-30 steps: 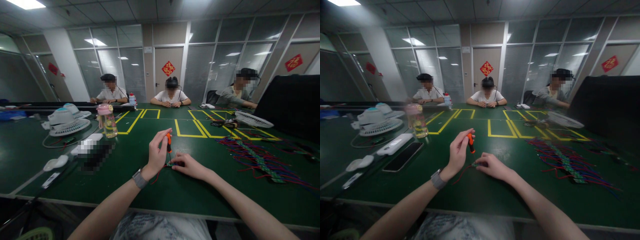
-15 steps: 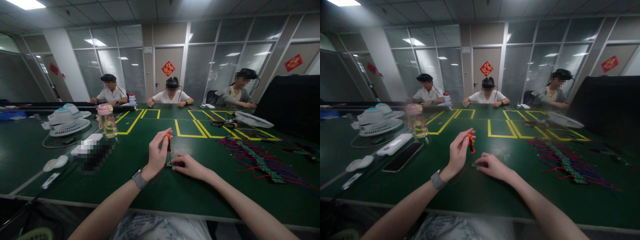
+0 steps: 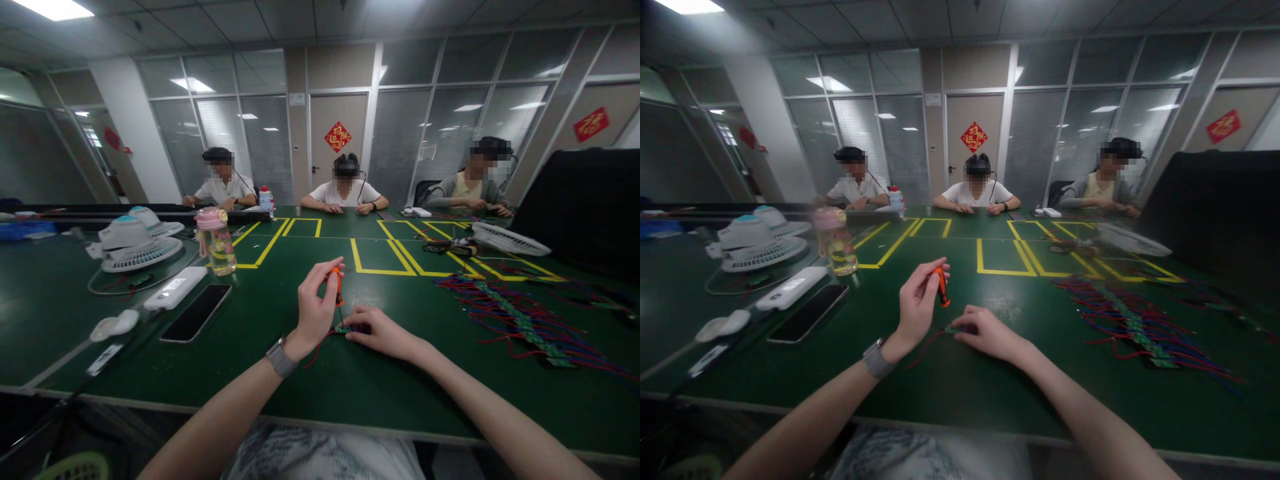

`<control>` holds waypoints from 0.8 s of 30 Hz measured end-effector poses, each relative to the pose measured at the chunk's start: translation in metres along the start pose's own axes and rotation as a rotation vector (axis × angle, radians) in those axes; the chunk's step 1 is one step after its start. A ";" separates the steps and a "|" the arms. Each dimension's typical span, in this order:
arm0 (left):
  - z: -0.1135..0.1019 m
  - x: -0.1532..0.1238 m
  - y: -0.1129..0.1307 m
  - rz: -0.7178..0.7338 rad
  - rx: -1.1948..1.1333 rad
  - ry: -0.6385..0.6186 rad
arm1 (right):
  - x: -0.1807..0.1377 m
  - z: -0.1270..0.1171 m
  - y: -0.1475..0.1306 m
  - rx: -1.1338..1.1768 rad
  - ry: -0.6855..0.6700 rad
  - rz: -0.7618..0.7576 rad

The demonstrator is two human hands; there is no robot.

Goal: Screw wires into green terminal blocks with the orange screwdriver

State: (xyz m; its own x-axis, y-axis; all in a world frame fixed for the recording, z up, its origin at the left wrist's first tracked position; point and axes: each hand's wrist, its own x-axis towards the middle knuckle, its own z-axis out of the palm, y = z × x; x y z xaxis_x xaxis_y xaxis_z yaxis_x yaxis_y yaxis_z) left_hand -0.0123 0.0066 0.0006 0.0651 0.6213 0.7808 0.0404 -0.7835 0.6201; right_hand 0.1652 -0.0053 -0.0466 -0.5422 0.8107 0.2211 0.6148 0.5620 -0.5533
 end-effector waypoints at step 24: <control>-0.001 0.001 0.002 0.030 0.053 -0.026 | -0.001 -0.001 -0.002 -0.018 -0.005 -0.006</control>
State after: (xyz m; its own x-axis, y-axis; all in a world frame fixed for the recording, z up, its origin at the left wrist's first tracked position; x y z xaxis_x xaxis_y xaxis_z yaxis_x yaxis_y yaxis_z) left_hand -0.0131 0.0059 0.0028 0.0930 0.5977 0.7963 0.0904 -0.8016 0.5910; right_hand 0.1647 -0.0069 -0.0448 -0.5486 0.8064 0.2207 0.6215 0.5699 -0.5376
